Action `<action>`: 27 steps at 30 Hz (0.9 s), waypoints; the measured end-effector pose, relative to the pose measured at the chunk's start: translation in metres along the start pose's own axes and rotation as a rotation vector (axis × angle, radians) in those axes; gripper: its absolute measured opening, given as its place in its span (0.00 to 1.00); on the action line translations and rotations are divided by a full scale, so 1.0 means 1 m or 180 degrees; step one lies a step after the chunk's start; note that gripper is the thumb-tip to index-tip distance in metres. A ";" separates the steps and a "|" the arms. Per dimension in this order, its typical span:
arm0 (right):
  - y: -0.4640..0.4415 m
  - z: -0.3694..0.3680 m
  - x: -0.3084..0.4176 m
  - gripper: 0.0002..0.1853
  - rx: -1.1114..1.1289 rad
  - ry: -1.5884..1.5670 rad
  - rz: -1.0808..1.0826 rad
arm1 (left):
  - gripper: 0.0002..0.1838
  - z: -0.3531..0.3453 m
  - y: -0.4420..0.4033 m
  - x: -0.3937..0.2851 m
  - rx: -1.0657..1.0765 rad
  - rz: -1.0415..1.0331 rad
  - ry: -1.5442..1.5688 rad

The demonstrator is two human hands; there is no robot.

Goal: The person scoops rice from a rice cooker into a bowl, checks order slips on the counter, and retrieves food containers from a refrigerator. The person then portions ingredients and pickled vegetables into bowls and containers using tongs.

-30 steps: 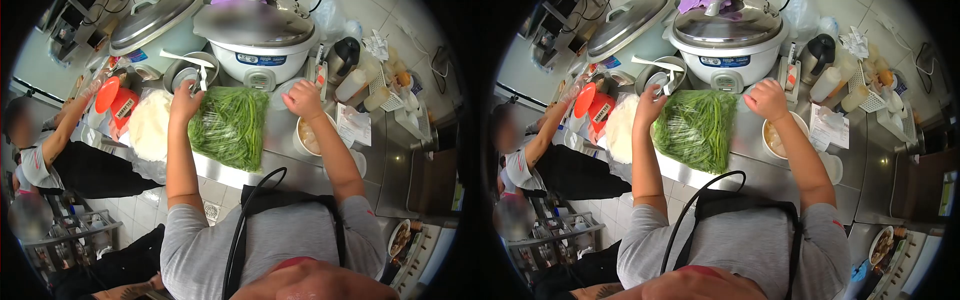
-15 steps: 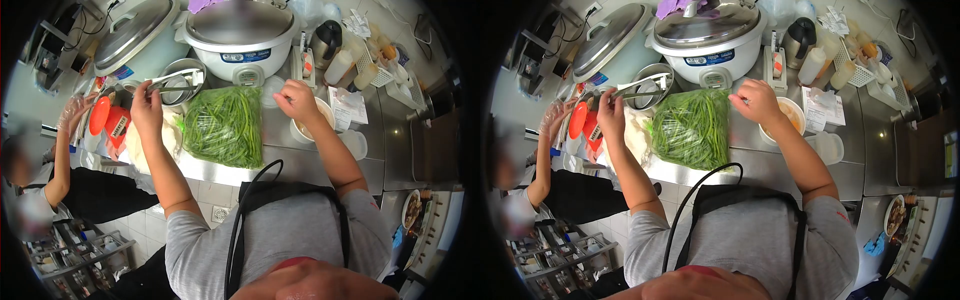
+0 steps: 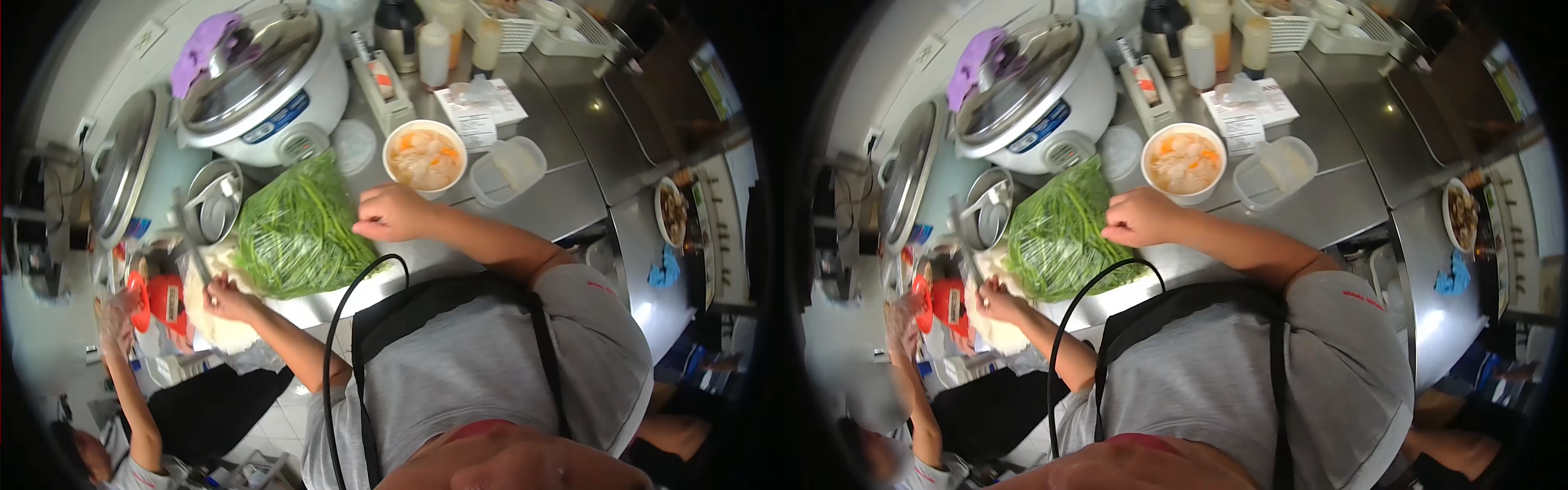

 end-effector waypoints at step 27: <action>0.179 0.382 -0.197 0.29 -0.1941 -0.1545 -0.2387 | 0.14 -0.252 0.455 -0.004 0.4542 0.0822 -0.0227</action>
Point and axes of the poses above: each hand's wrist, its own y-axis away from the middle knuckle, its own z-axis out of the back of the hand, x = y × z, the point moved 9 cm from there along -y, towards the middle knuckle, and after that the axes turned 5 degrees about -z, right-handed, at the moved point
